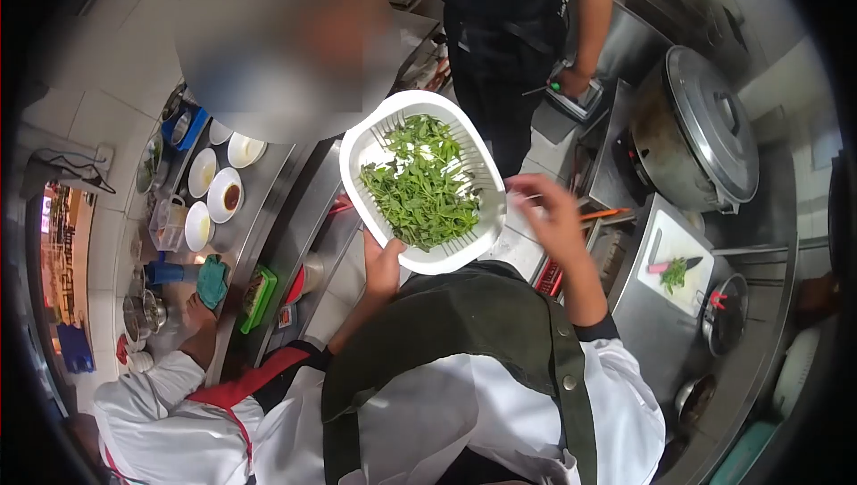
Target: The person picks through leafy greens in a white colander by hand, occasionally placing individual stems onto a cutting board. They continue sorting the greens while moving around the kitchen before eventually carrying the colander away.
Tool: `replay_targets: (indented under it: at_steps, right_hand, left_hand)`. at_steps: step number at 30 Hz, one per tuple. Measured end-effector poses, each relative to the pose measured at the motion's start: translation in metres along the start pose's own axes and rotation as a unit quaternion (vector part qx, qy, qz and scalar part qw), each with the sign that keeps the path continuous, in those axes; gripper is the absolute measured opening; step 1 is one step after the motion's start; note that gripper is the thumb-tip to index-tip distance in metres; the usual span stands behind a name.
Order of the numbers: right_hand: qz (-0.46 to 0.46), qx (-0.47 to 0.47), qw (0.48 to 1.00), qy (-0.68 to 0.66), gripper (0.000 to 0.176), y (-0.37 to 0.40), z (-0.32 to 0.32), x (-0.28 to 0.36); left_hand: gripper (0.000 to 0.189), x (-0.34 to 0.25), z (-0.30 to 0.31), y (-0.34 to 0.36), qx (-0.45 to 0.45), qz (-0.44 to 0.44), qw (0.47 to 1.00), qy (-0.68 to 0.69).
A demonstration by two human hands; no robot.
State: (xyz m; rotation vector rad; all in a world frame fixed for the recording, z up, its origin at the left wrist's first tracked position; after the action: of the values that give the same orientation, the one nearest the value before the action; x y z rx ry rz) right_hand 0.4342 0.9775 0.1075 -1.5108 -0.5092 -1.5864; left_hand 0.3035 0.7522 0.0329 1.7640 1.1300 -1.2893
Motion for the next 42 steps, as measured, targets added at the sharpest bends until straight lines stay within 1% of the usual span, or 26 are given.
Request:
replay_targets:
  at_steps: [2, 5, 7, 8, 9, 12, 13, 16, 18, 20, 21, 24, 25, 26, 28, 29, 31, 32, 35, 36, 38, 39, 42]
  right_hand:
    - [-0.05, 0.14, 0.988, 0.03, 0.019, -0.01, -0.04, 0.018]
    - [0.068, 0.131, 0.976, 0.158, 0.02, -0.029, -0.069, 0.005]
    - [0.062, 0.097, 0.968, 0.221, 0.028, -0.043, -0.079, 0.007]
    - [0.059, 0.078, 0.963, 0.252, 0.032, -0.049, -0.083, 0.007]
    - [0.058, 0.063, 0.949, 0.303, 0.031, -0.054, -0.087, 0.004]
    - [0.002, 0.067, 0.93, 0.361, 0.019, -0.073, -0.107, -0.006]
    - [0.052, 0.034, 0.928, 0.368, 0.01, -0.076, -0.114, 0.002]
    - [0.07, 0.059, 0.916, 0.391, 0.006, -0.084, -0.144, -0.003]
    - [0.094, 0.058, 0.912, 0.395, 0.001, -0.083, -0.147, -0.001]
    - [0.117, 0.058, 0.912, 0.389, 0.002, -0.077, -0.142, 0.005]
    - [0.052, 0.062, 0.927, 0.367, 0.007, -0.076, -0.14, 0.012]
    - [0.037, 0.094, 0.967, 0.234, 0.01, -0.074, -0.121, 0.037]
    - [-0.006, 0.137, 0.979, 0.154, 0.013, -0.078, -0.119, 0.024]
    - [-0.049, 0.176, 0.977, 0.111, 0.013, -0.079, -0.12, 0.022]
    - [-0.136, 0.249, 0.958, 0.024, 0.014, -0.077, -0.122, 0.026]
    - [0.011, 0.238, 0.952, 0.19, 0.013, -0.08, -0.121, 0.024]
    - [-0.121, 0.301, 0.941, 0.092, 0.012, -0.078, -0.124, 0.022]
    - [-0.186, 0.329, 0.925, 0.042, 0.012, -0.075, -0.125, 0.021]
    - [-0.286, 0.36, 0.877, -0.135, 0.013, -0.072, -0.122, 0.024]
    - [-0.306, 0.379, 0.857, -0.168, 0.013, -0.07, -0.121, 0.025]
    - [-0.341, 0.41, 0.813, -0.234, 0.013, -0.068, -0.117, 0.027]
    - [-0.339, 0.422, 0.802, -0.252, 0.014, -0.067, -0.116, 0.028]
    - [-0.35, 0.428, 0.775, -0.305, 0.014, -0.064, -0.113, 0.033]
  left_hand:
    - [0.061, -0.003, -0.005, 0.004, 0.002, -0.013, 1.0, 0.001]
    - [0.063, -0.004, -0.006, 0.009, -0.007, -0.02, 1.0, -0.011]
    - [0.065, -0.001, -0.003, 0.012, -0.023, -0.006, 0.999, -0.024]
    - [0.065, -0.002, -0.003, 0.013, -0.021, -0.021, 0.999, -0.024]
    - [0.065, -0.003, -0.004, 0.014, -0.018, -0.036, 0.999, -0.024]
    - [0.065, -0.005, -0.004, 0.018, -0.028, -0.069, 0.997, -0.018]
    - [0.065, -0.007, -0.001, 0.019, -0.031, -0.077, 0.996, -0.015]
    - [0.067, -0.013, 0.012, 0.024, -0.041, -0.087, 0.995, -0.014]
    - [0.068, -0.018, 0.013, 0.022, -0.04, -0.092, 0.995, -0.02]
    - [0.069, -0.014, 0.024, 0.023, -0.051, -0.102, 0.993, -0.034]
    - [0.069, -0.014, 0.03, 0.022, -0.057, -0.107, 0.992, -0.037]
    - [0.068, -0.015, 0.039, 0.024, -0.081, -0.099, 0.991, -0.035]
    - [0.068, -0.013, 0.042, 0.024, -0.085, -0.094, 0.992, -0.03]
    - [0.067, -0.012, 0.044, 0.024, -0.087, -0.088, 0.992, -0.025]
    - [0.066, -0.009, 0.046, 0.024, -0.085, -0.092, 0.992, -0.002]
    - [0.066, -0.007, 0.046, 0.023, -0.081, -0.091, 0.993, 0.001]
    - [0.067, -0.007, 0.045, 0.023, -0.075, -0.087, 0.993, 0.012]
    - [0.067, -0.008, 0.042, 0.023, -0.074, -0.086, 0.993, 0.02]
    - [0.067, -0.004, 0.042, 0.022, -0.071, -0.096, 0.993, 0.014]
    - [0.067, -0.004, 0.042, 0.022, -0.07, -0.101, 0.992, 0.007]
    - [0.067, -0.003, 0.041, 0.024, -0.065, -0.074, 0.995, 0.034]
    - [0.067, -0.003, 0.04, 0.025, -0.063, -0.06, 0.995, 0.047]
    - [0.066, -0.006, 0.038, 0.024, -0.054, -0.086, 0.994, 0.045]
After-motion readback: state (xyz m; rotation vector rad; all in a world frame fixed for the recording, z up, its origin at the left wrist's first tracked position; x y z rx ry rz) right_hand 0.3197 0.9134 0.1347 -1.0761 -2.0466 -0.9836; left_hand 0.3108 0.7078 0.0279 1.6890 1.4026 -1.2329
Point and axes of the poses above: each hand's wrist, its own y-axis away from the middle knuckle, its own z-axis out of the back of the hand, x = y × z, the point moved 4 cm from there along -y, towards the middle knuckle, and after that the axes turned 5 degrees about -z, right-handed, at the moved point
